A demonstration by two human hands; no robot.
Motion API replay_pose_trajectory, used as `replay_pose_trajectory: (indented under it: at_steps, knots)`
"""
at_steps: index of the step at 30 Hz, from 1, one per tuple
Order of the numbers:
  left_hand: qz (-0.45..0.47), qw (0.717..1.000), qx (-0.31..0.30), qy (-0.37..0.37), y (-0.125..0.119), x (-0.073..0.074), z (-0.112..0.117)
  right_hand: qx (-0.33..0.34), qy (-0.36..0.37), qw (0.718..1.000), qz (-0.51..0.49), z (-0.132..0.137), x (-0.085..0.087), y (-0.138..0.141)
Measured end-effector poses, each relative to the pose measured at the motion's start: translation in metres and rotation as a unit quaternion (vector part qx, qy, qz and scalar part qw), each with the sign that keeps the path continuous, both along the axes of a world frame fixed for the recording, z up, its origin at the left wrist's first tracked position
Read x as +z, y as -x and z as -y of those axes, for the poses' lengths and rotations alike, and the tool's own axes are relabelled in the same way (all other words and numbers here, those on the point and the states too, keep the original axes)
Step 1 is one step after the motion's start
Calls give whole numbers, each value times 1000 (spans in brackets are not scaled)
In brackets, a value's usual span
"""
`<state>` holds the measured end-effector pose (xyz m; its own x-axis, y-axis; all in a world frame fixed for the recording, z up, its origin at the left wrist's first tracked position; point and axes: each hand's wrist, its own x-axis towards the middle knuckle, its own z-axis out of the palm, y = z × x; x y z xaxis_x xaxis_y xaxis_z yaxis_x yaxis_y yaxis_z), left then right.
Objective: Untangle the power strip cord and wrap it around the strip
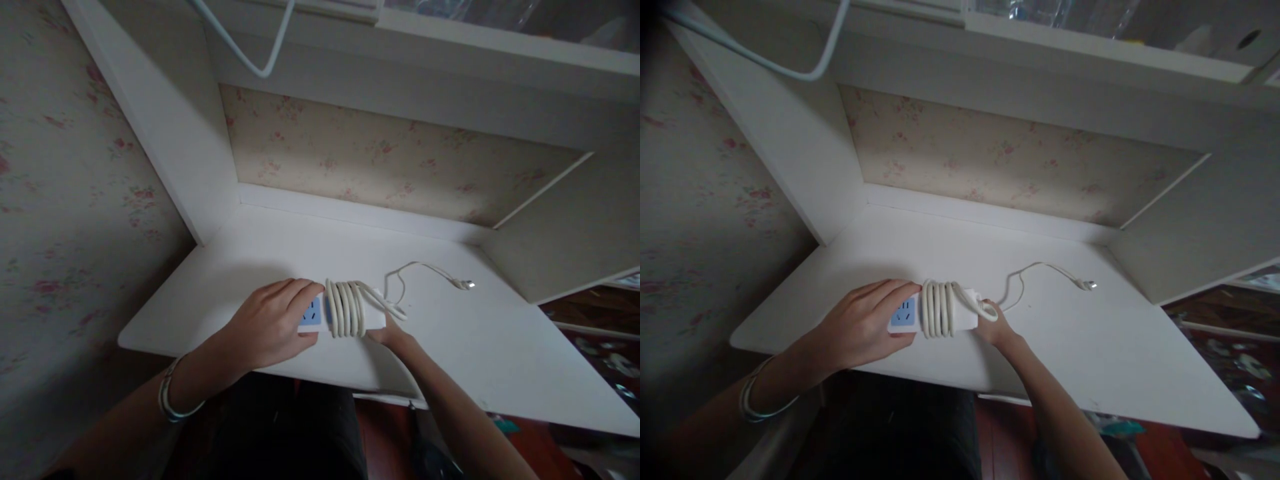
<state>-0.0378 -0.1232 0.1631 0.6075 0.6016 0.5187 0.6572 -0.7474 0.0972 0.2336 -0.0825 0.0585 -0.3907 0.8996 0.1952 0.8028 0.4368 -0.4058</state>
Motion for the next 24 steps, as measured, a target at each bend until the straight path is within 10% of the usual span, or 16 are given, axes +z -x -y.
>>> replay_pose_trajectory:
  at_steps: [15,24]
  knots:
    - [17,999,38,-13,-20,-13,-13,-14,147,979,138,50,-13,20]
    - [-94,980,175,18,-16,-30,-34,29,-118,986,116,85,38,29]
